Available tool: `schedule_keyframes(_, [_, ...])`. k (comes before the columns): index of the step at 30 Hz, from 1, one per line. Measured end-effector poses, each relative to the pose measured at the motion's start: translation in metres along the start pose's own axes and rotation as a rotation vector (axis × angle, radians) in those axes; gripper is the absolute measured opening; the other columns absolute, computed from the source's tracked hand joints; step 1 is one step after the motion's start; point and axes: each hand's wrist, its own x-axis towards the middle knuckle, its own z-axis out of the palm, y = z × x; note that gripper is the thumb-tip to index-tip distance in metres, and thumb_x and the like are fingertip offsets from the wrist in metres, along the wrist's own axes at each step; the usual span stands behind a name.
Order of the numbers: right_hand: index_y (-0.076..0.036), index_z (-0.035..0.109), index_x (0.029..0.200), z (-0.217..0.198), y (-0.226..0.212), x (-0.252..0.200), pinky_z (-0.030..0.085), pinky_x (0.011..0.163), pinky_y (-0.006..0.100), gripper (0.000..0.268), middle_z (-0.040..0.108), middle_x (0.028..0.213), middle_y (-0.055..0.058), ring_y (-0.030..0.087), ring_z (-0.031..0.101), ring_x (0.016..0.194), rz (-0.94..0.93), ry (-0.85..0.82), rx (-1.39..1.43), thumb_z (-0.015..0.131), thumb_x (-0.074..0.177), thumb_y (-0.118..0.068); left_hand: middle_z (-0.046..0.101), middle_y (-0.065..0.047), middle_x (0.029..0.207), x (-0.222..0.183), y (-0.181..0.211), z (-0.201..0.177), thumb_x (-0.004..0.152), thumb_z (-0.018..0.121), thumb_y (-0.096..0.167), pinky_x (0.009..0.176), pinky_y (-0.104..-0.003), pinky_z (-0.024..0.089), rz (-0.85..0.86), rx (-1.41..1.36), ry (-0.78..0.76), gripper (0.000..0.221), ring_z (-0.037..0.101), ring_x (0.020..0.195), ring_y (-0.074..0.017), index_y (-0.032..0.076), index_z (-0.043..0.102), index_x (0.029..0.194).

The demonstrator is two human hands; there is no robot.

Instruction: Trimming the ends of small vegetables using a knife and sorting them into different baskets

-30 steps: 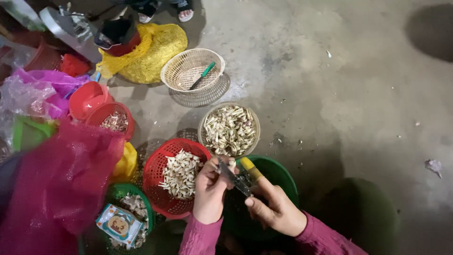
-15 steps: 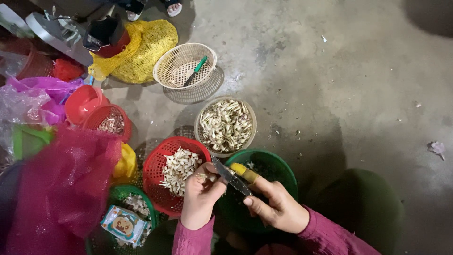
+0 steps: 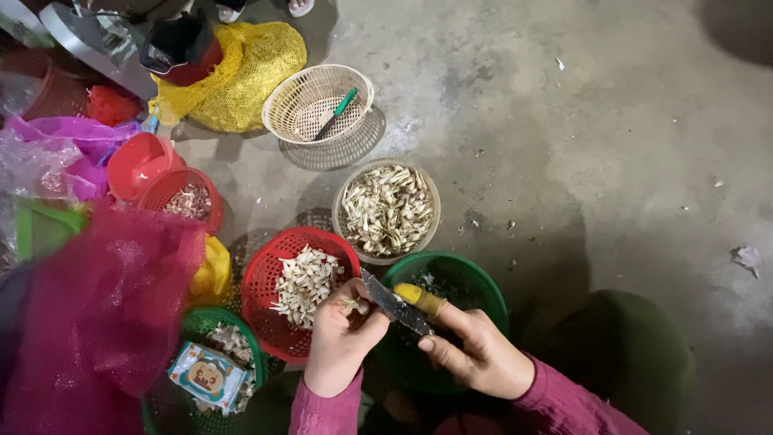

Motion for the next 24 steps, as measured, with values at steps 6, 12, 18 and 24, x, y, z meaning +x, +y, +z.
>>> schedule_keyframes(6, [-0.002, 0.054, 0.146, -0.001, 0.003, 0.001, 0.044, 0.047, 0.024, 0.051, 0.064, 0.067, 0.000, 0.010, 0.053, 0.052, 0.041, 0.008, 0.086, 0.064, 0.097, -0.010, 0.073, -0.008, 0.085, 0.000, 0.009, 0.001, 0.079, 0.067, -0.012, 0.072, -0.024, 0.051, 0.037, 0.046, -0.070, 0.021, 0.063, 0.074, -0.0133, -0.001, 0.070, 0.096])
schedule_keyframes(12, [-0.006, 0.031, 0.159, -0.003, 0.014, 0.004, 0.040, 0.033, 0.019, 0.062, 0.063, 0.068, 0.009, 0.011, 0.049, 0.043, 0.168, 0.162, 0.505, 0.050, 0.101, -0.012, 0.074, -0.007, 0.101, 0.004, 0.016, 0.012, 0.084, 0.071, -0.010, 0.079, -0.024, 0.052, 0.169, 0.174, -0.013, 0.018, 0.067, 0.085, -0.0136, 0.000, 0.073, 0.099])
schedule_keyframes(18, [-0.010, 0.027, 0.164, 0.003, 0.004, -0.002, 0.041, 0.038, 0.019, 0.068, 0.061, 0.072, 0.008, 0.010, 0.047, 0.047, 0.221, -0.070, 0.532, 0.055, 0.102, -0.012, 0.075, -0.006, 0.102, 0.000, 0.003, 0.017, 0.080, 0.070, -0.017, 0.077, -0.023, 0.053, 0.186, 0.118, 0.018, 0.033, 0.067, 0.084, -0.0124, 0.002, 0.068, 0.107])
schedule_keyframes(24, [-0.003, 0.021, 0.164, -0.004, 0.010, -0.003, 0.038, 0.034, 0.018, 0.066, 0.061, 0.067, 0.009, 0.011, 0.043, 0.041, 0.128, -0.129, 0.784, 0.049, 0.105, -0.012, 0.075, -0.008, 0.100, 0.006, -0.005, 0.002, 0.084, 0.068, -0.011, 0.082, -0.026, 0.055, 0.036, 0.070, -0.133, 0.023, 0.069, 0.089, -0.0148, -0.001, 0.069, 0.106])
